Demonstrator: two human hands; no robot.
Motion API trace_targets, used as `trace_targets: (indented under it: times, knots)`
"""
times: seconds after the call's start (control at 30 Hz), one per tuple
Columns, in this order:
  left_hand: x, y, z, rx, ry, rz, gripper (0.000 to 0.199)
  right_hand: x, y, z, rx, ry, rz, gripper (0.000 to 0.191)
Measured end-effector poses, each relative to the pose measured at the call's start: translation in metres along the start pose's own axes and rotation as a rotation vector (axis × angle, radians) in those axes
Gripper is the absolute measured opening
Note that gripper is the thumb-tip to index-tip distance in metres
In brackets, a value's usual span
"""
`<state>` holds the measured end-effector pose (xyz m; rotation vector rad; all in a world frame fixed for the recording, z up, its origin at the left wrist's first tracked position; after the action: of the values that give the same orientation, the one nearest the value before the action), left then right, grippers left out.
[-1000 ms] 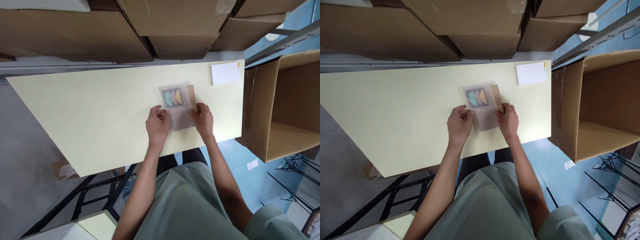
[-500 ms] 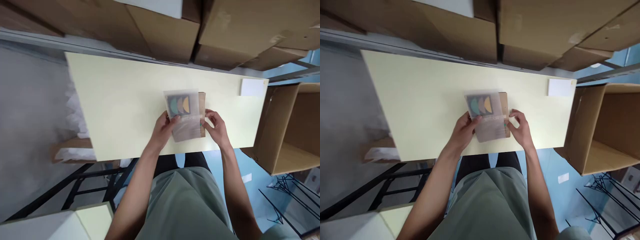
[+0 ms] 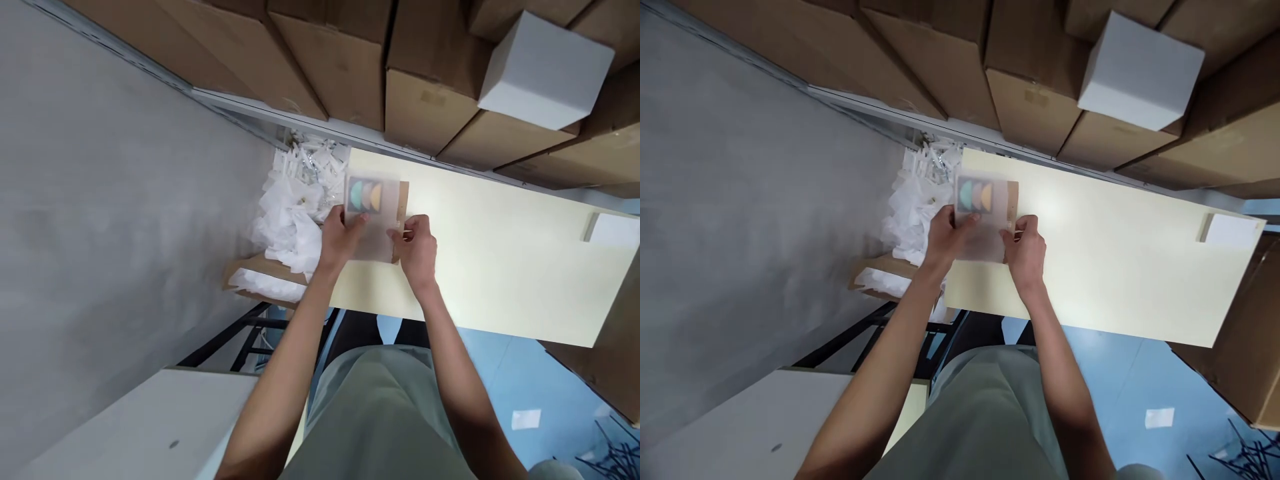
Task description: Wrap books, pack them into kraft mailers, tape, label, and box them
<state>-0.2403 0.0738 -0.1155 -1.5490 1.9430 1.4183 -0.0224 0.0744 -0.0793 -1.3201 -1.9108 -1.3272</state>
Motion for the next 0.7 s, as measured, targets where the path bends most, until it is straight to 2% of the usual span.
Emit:
trace_targets:
  times: [0.1,0.23,0.33,0.4,0.47,0.53,0.63,0.7]
  knots:
    - [-0.001,-0.002,0.018,-0.031,-0.095,0.144,0.022,-0.001,-0.012,0.003,-0.07,0.067,-0.088,0.019]
    - [-0.001,-0.009,0.025,-0.053,-0.184,0.21,0.028,-0.002,-0.018,0.006,-0.065,0.122,-0.2,0.014]
    - [-0.005,-0.007,0.021,-0.08,-0.145,0.191,0.036,0.004,-0.018,0.011,-0.053,0.112,-0.293,0.011]
    - [-0.013,0.006,0.011,-0.143,-0.088,0.135,0.047,0.013,-0.014,0.013,-0.033,0.077,-0.349,0.01]
    - [-0.023,0.025,-0.009,-0.195,-0.041,0.035,0.051,0.026,-0.007,0.008,0.015,0.054,-0.395,0.009]
    - [-0.034,0.047,-0.041,-0.22,-0.035,-0.068,0.046,0.045,0.005,-0.007,0.064,0.106,-0.426,0.007]
    - [-0.04,0.079,-0.11,-0.277,-0.057,-0.194,0.041,0.076,0.025,-0.048,0.131,0.305,-0.39,0.015]
    - [-0.032,0.093,-0.165,-0.324,-0.039,-0.293,0.044,0.09,0.033,-0.086,0.222,0.44,-0.329,0.02]
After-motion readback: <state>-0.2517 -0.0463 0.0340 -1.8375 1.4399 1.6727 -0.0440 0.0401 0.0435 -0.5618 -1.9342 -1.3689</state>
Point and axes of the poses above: each hand's wrist, its own z-axis towards the middle knuckle, its own y-axis out of the back of the hand, x = y × z, the point moved 8 cm from there along z, towards the middle knuckle, and after that the axes turned 7 degrees about z, right-handed, at the moved point
